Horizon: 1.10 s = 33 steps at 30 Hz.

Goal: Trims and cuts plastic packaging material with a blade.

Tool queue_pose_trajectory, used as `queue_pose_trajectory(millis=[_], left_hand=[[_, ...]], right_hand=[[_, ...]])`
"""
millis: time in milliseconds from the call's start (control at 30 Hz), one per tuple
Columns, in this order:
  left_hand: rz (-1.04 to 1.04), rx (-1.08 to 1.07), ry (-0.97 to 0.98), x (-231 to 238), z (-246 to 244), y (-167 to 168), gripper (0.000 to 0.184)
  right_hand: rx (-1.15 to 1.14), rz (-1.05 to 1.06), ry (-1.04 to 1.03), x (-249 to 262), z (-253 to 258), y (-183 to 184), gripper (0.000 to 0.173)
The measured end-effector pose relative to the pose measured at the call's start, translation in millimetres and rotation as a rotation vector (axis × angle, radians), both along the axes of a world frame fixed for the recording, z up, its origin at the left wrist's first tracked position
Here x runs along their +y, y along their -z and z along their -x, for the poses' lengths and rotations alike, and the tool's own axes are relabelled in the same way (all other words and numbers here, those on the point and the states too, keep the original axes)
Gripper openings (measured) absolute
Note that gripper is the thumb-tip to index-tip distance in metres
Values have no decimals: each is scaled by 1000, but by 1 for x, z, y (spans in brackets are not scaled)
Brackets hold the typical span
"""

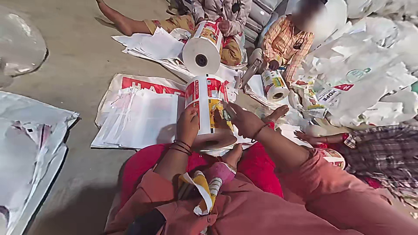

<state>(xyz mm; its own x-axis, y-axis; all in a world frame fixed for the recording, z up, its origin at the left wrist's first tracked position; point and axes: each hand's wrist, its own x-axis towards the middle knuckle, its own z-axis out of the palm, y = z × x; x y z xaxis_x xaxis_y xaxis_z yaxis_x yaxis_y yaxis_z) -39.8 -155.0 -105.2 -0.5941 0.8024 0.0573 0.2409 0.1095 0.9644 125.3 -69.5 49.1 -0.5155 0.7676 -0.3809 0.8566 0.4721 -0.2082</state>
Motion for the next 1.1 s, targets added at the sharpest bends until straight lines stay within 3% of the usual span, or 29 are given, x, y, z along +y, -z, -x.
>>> queue_pose_trajectory(millis=[167, 333, 467, 600, 700, 833, 900, 1100], left_hand=[[42, 46, 12, -3, -6, -2, 31], [28, 34, 1, -3, 2, 2, 33], [29, 19, 17, -1, 5, 5, 33], [39, 0, -3, 2, 7, 3, 31], [9, -24, -11, 5, 9, 5, 31], [-36, 5, 6, 5, 9, 11, 33], [-28, 4, 14, 5, 9, 10, 33], [-40, 5, 5, 6, 9, 9, 32]], right_hand=[[253, 3, 133, 51, 15, 2, 57], [243, -10, 147, 103, 62, 18, 56], [200, -260, 24, 111, 82, 16, 82], [202, -301, -223, 134, 82, 26, 37], [138, -230, -415, 147, 78, 32, 34], [3, -259, -513, 165, 70, 36, 36], [45, -287, -548, 172, 65, 36, 33], [166, -114, -526, 172, 54, 40, 29]])
